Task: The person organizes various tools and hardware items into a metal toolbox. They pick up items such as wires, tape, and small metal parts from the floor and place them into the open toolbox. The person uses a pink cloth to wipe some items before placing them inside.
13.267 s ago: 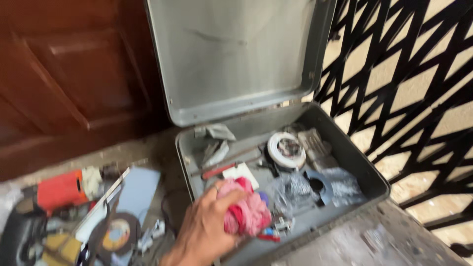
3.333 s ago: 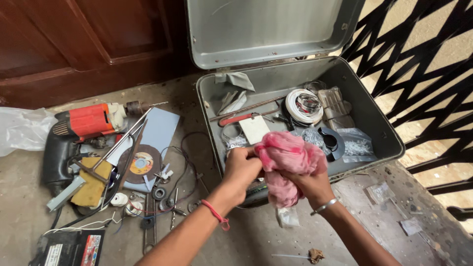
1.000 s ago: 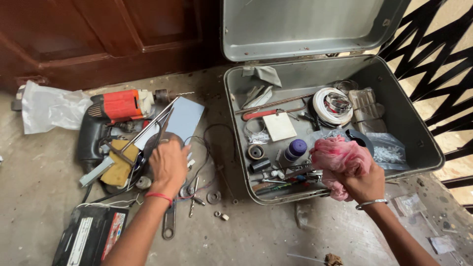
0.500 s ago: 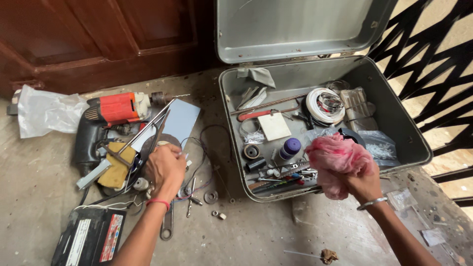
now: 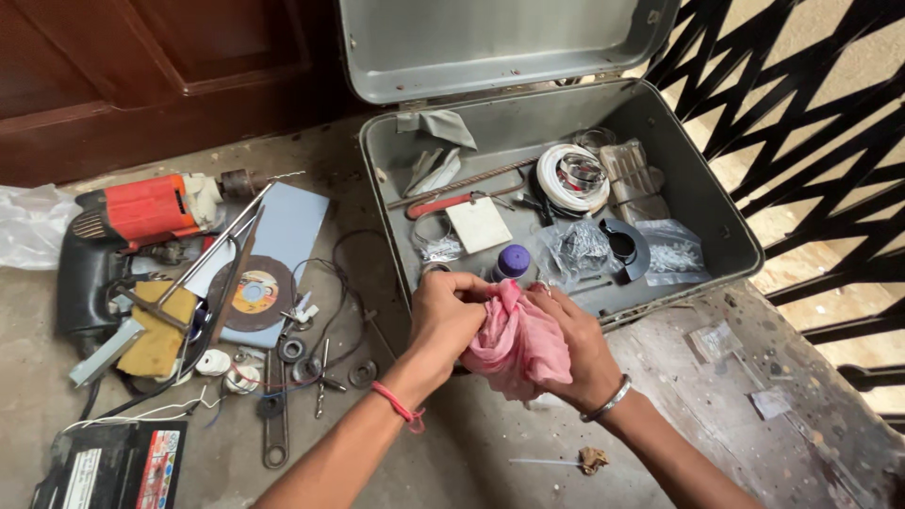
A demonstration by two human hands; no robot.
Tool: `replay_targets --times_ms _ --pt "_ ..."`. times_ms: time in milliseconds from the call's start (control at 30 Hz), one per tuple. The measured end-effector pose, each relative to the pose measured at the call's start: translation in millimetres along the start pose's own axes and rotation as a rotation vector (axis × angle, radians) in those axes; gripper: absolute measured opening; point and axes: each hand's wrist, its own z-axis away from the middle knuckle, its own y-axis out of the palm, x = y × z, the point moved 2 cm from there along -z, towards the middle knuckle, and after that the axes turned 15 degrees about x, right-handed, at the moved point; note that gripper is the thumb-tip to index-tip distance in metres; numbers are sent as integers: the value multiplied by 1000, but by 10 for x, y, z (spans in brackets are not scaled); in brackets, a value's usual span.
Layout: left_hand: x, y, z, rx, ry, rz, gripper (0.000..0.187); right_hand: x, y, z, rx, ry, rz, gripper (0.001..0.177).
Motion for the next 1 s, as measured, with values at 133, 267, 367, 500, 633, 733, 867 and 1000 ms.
replay_targets --times_ms 133,267,367,500,633,733,867,1000 --pt "66 -2 -61 54 -41 19 21 -217 36 97 56 120 -37 85" --pt "246 25 -142 79 -1 98 18 -599 240 270 -58 133 -240 69" --pt "400 57 -214 159 58 383 16 -1043 395 383 -250 258 -650 58" --pt "508 146 -259 244 35 573 38 -1379 475 408 -127 326 -531 29" --pt "499 202 -251 205 -247 717 37 -1181 470 358 -217 412 -952 38" --pt "444 234 -192 246 -396 652 29 -846 314 221 -242 327 -828 46" --pt "417 218 -151 274 -410 518 25 -516 148 126 -301 300 -507 59" --pt "390 196 -217 422 -83 329 26 -487 109 94 -397 435 -306 53"
